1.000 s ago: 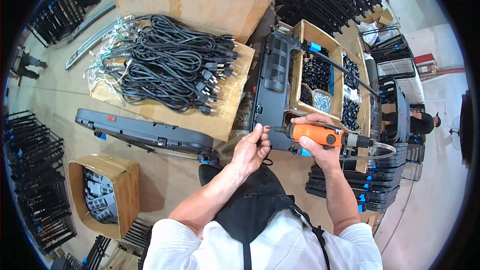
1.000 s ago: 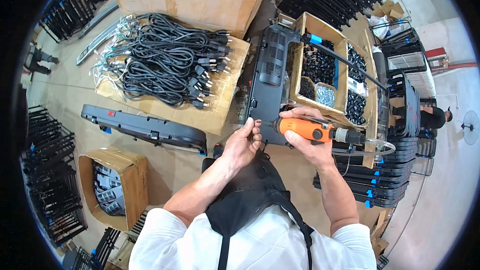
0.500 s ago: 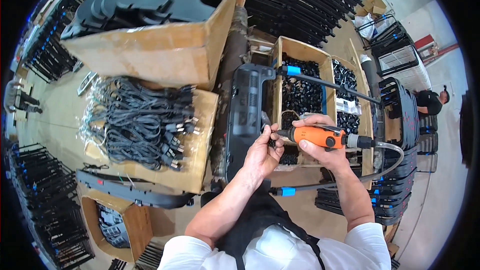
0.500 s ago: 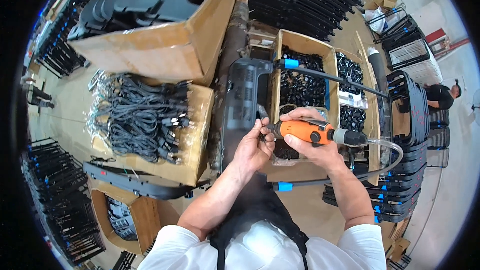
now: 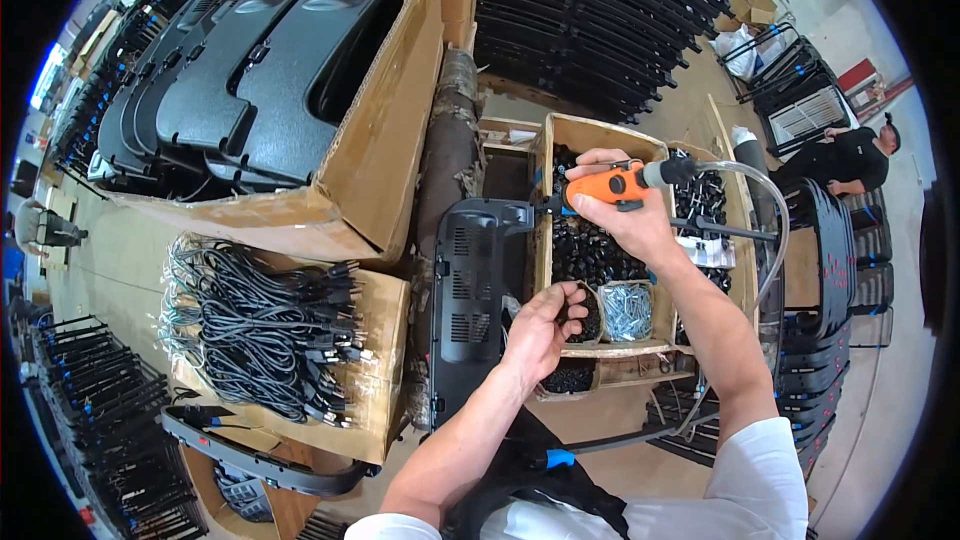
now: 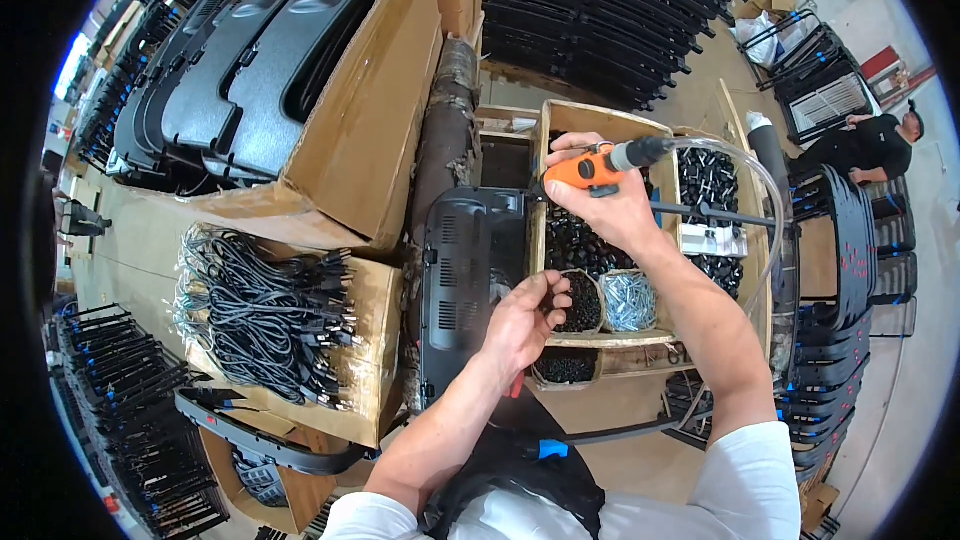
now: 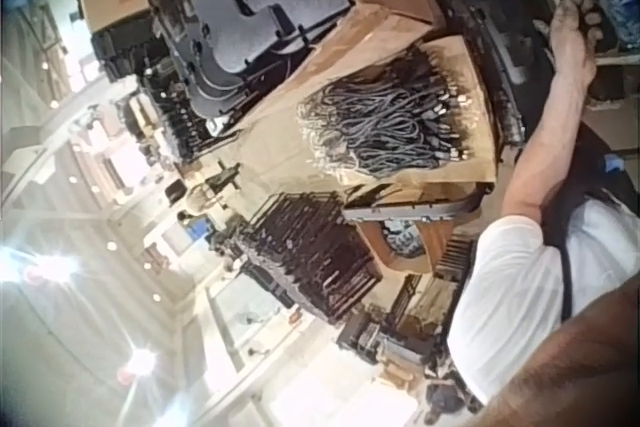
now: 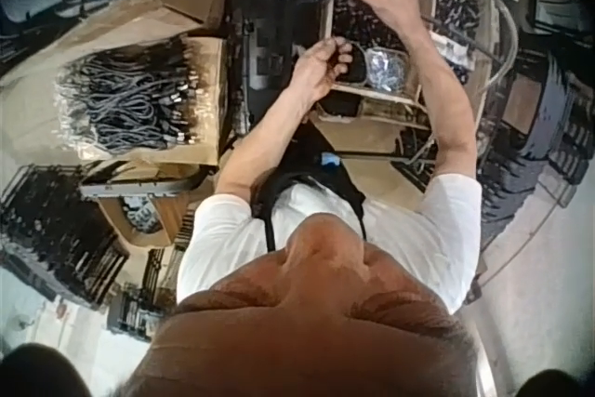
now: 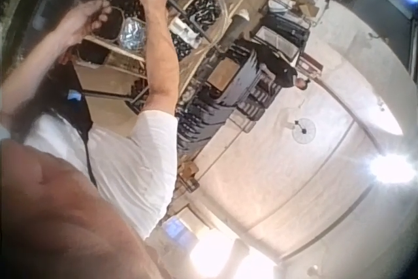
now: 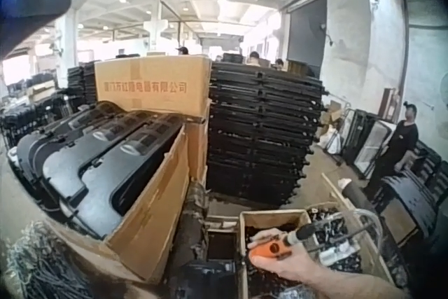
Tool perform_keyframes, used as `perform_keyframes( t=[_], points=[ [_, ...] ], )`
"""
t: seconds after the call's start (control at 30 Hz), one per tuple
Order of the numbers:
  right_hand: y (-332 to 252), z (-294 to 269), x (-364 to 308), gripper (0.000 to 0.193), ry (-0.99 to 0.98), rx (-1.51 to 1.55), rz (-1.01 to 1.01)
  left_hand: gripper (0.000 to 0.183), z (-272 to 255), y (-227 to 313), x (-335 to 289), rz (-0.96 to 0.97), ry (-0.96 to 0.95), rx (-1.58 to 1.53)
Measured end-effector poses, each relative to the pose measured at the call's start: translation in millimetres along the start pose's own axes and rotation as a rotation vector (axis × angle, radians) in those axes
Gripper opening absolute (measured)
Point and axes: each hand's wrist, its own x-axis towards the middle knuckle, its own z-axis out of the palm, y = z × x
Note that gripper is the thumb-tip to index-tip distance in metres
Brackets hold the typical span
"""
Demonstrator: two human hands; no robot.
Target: The recorder is assembling plastic covers and electrical components onto a metal frame using an electric screwdriver and pliers.
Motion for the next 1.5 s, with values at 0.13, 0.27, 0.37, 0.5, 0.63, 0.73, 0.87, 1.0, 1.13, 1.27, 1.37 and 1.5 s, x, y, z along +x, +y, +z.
perform_keyframes(
  t=[0.13,0.27,0.37,0.5,0.63,0.73,0.87,1.0,1.13,1.27,1.37,1.5],
  points=[
    [16,10,18,0.043,-0.014,0.036,0.031,0.029,-22,1,8,0.01,-0.051,0.05],
    [22,12,26,0.043,-0.021,-0.01,0.049,0.027,-22,2,13,0.029,-0.014,0.017],
    [32,15,29,0.044,-0.055,-0.06,0.039,0.027,-16,8,13,0.017,0.034,0.028],
    [21,23,35,0.038,-0.11,-0.136,0.058,0.026,-25,14,18,0.029,0.013,0.069],
    [28,21,41,0.029,-0.104,-0.132,0.064,0.028,-28,18,27,0.074,-0.042,0.072],
    [27,20,41,0.028,-0.155,-0.176,0.052,0.027,-25,22,37,0.101,0.048,0.097],
    [35,19,41,0.028,-0.182,-0.194,-0.028,0.022,-15,30,52,0.147,0.082,0.037],
    [31,19,41,0.029,-0.211,-0.171,0.062,0.023,-12,33,65,0.137,0.057,-0.13],
    [29,25,42,0.042,-0.157,-0.125,0.054,0.023,-4,36,80,0.097,0.092,-0.22],
    [19,20,27,0.044,-0.114,0.051,0.098,0.028,4,44,93,0.141,0.178,-0.379],
    [3,14,21,0.048,-0.145,0.134,0.048,0.031,4,53,101,0.155,0.149,-0.525],
    [-4,20,19,0.049,-0.169,0.165,0.086,0.026,-1,60,104,0.18,0.029,-0.667]
  ],
)
